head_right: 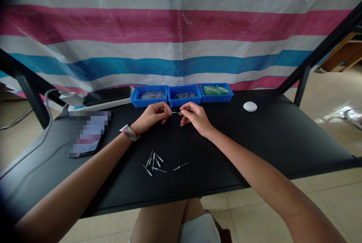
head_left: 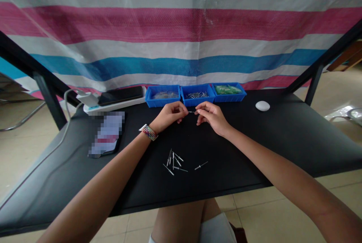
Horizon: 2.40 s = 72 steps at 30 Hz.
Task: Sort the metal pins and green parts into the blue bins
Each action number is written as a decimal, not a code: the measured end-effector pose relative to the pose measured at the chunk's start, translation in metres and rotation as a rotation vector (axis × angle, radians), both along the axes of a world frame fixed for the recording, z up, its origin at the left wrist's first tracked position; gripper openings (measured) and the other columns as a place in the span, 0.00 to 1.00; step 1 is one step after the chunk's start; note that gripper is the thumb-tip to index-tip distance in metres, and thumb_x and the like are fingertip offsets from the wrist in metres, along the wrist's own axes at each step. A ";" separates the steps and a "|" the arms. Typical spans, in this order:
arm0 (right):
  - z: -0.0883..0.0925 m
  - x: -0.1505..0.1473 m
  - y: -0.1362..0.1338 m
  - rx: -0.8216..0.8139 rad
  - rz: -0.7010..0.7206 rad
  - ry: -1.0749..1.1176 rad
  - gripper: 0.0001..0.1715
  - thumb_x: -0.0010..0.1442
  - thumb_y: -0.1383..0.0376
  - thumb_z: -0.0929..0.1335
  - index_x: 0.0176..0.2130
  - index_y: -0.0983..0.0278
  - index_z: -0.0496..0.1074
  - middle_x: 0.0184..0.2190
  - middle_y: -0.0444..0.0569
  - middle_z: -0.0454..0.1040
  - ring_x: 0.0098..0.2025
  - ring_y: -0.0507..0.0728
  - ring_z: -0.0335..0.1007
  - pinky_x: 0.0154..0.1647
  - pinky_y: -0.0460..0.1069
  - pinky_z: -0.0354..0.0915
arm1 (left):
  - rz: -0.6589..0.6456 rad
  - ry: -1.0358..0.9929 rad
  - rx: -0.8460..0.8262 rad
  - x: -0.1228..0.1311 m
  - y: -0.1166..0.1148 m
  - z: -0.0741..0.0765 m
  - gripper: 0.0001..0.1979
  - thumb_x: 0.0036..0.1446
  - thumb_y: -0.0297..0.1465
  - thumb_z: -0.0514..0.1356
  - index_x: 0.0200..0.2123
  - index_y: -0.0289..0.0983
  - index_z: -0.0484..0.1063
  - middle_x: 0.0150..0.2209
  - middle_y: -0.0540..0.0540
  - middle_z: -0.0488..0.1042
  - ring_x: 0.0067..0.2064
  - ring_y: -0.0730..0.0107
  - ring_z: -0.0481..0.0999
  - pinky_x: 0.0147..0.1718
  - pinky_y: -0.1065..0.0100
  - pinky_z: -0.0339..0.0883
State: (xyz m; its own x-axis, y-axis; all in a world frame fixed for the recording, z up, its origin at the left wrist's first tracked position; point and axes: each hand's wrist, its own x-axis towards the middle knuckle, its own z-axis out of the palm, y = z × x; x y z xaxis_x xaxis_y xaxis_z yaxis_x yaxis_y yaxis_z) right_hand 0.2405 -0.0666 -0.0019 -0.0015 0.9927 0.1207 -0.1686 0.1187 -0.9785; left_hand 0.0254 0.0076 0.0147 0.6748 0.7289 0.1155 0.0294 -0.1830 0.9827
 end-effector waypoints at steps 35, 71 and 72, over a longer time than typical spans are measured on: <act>0.005 -0.003 -0.002 0.040 -0.073 -0.056 0.13 0.54 0.59 0.78 0.35 0.62 0.75 0.29 0.40 0.73 0.24 0.51 0.74 0.26 0.48 0.76 | -0.036 0.035 0.008 -0.001 -0.001 0.003 0.11 0.59 0.36 0.68 0.37 0.34 0.76 0.30 0.50 0.73 0.28 0.75 0.73 0.27 0.74 0.70; 0.007 0.036 0.029 0.390 -0.488 -0.560 0.19 0.67 0.48 0.72 0.40 0.60 0.80 0.35 0.48 0.79 0.22 0.52 0.71 0.24 0.49 0.65 | -0.048 0.043 -0.011 0.000 0.001 -0.003 0.08 0.60 0.33 0.65 0.38 0.33 0.75 0.30 0.50 0.73 0.28 0.76 0.73 0.27 0.75 0.69; 0.007 0.034 0.025 0.414 -0.481 -0.590 0.18 0.68 0.49 0.71 0.40 0.60 0.79 0.37 0.48 0.79 0.22 0.52 0.70 0.25 0.49 0.64 | -0.049 0.039 -0.012 0.000 0.001 -0.003 0.08 0.60 0.33 0.65 0.38 0.33 0.75 0.30 0.50 0.73 0.28 0.76 0.73 0.27 0.75 0.69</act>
State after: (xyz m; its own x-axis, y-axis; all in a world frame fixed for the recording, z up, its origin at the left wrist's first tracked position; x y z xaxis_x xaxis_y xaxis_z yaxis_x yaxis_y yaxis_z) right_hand 0.2743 -0.0416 0.0053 0.2313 0.7777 0.5845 0.5134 0.4128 -0.7524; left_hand 0.0256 0.0088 0.0114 0.7133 0.6963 0.0798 0.0595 -0.1736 0.9830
